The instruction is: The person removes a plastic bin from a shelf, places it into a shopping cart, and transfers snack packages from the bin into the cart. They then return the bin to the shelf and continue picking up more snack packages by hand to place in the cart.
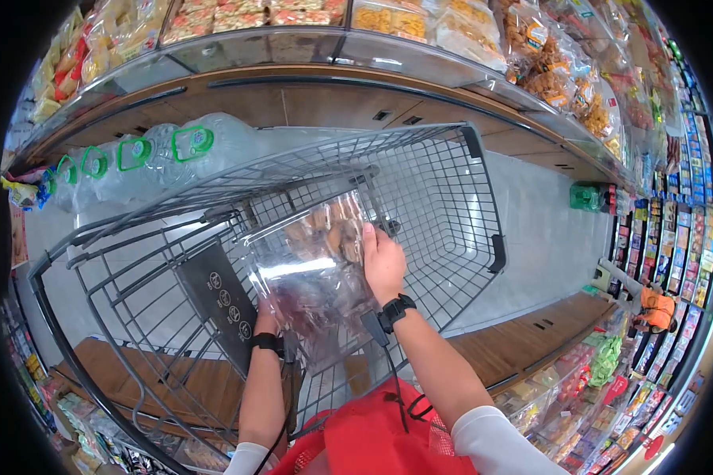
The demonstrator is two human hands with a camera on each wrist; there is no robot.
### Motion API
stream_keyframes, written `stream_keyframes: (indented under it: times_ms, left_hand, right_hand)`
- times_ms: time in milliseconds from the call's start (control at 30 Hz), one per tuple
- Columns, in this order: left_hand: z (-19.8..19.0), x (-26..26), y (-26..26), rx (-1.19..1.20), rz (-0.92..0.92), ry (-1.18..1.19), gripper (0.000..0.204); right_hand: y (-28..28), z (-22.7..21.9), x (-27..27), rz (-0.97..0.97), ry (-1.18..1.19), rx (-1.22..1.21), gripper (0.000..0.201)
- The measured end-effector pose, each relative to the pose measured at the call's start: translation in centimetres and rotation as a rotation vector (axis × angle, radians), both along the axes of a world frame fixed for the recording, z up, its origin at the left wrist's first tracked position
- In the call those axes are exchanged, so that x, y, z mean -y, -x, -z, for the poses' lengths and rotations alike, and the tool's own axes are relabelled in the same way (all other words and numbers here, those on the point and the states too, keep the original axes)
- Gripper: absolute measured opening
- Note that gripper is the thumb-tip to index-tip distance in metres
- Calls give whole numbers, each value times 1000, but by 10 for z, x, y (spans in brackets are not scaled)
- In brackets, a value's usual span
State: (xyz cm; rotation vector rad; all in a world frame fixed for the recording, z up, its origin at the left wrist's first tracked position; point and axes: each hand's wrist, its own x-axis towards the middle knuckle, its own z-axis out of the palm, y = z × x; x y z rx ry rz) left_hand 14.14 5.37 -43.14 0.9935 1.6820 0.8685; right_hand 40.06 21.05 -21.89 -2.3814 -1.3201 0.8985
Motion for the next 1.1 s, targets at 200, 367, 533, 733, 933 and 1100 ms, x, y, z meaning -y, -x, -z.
stream_keyframes:
  times_ms: [200,367,533,733,933,1100]
  left_hand:
    - [-114,-82,28,731,-567,227,60]
    - [-244,-107,11,447,-334,238,62]
    - [-262,-101,-57,513,-528,399,58]
    - [-251,-95,-74,77,-541,236,49]
    - [-249,-96,-74,91,-609,261,50]
    - [-254,-103,-80,78,-628,281,51]
  right_hand:
    - [-31,21,-7,34,87,-287,64]
    - [-95,74,-50,-60,619,-912,66]
    - [-93,173,-38,-203,870,-1186,68]
    - [-66,131,-44,-233,894,-1221,77]
    - [-66,185,-50,-270,857,-1026,83]
    - [-58,160,-52,-184,811,-1202,87]
